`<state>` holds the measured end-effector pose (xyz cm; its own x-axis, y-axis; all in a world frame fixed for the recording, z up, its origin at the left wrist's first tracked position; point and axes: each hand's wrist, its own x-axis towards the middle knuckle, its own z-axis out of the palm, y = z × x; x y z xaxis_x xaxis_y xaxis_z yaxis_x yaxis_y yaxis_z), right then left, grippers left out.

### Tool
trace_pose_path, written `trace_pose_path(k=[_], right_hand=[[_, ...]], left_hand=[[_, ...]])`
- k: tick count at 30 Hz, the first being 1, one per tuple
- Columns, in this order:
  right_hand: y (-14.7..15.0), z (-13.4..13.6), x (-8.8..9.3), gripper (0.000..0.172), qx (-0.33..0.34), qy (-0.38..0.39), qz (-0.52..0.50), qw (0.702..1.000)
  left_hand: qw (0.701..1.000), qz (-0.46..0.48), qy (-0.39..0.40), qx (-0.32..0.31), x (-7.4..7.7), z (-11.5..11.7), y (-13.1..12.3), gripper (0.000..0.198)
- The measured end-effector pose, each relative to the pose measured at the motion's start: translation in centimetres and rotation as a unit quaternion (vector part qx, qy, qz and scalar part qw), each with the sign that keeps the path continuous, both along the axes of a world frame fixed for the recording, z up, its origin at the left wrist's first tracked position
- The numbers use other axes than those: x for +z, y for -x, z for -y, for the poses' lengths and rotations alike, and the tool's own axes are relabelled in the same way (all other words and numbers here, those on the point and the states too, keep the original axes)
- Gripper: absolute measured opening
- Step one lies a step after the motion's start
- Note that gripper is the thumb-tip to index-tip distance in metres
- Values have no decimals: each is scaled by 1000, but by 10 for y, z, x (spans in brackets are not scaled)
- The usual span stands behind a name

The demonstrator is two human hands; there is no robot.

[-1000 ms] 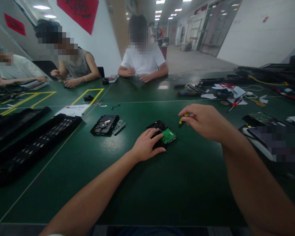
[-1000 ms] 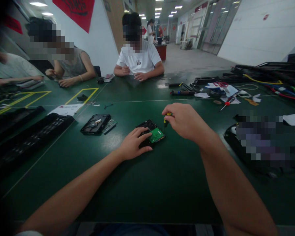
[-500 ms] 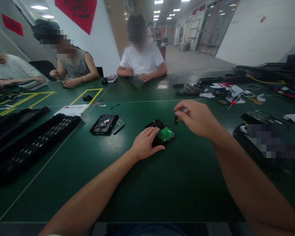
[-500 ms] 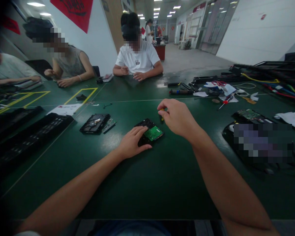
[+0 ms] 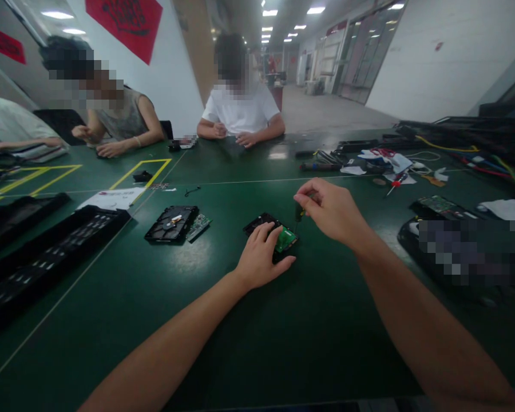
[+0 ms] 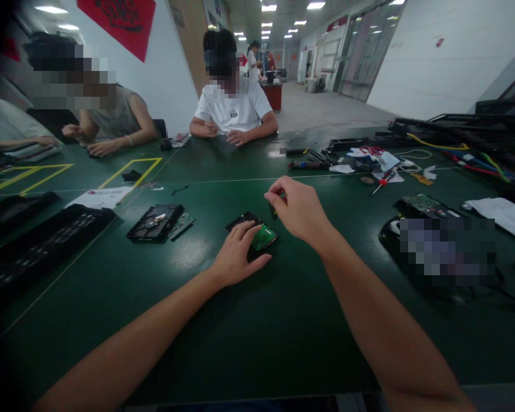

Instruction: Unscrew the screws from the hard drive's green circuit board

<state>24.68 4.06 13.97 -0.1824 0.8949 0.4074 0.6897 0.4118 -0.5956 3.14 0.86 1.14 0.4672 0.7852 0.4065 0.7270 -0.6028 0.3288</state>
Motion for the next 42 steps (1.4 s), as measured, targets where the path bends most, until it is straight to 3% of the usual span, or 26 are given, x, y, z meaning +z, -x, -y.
trace_pose_path(k=[10, 23, 33, 35, 39, 42], right_hand=[[-5, -1, 7, 14, 15, 36, -27, 999], [-6, -6, 2, 27, 26, 78, -108, 991], [-7, -7, 4, 23, 98, 101, -98, 985], [-8, -7, 3, 24, 91, 105, -99, 985], [-6, -7, 0, 36, 8, 75, -73, 994], [-5, -4, 1, 35, 26, 91, -73, 993]], left_hand=[[1000, 11, -9, 15, -6, -7, 3, 66], [999, 36, 7, 8, -8, -12, 1, 56], [1000, 23, 10, 10, -9, -12, 1, 51], [1000, 15, 12, 10, -9, -12, 2, 49], [1000, 0, 7, 2, -9, -12, 3, 47], [1000, -5, 4, -3, -10, -11, 3, 45]])
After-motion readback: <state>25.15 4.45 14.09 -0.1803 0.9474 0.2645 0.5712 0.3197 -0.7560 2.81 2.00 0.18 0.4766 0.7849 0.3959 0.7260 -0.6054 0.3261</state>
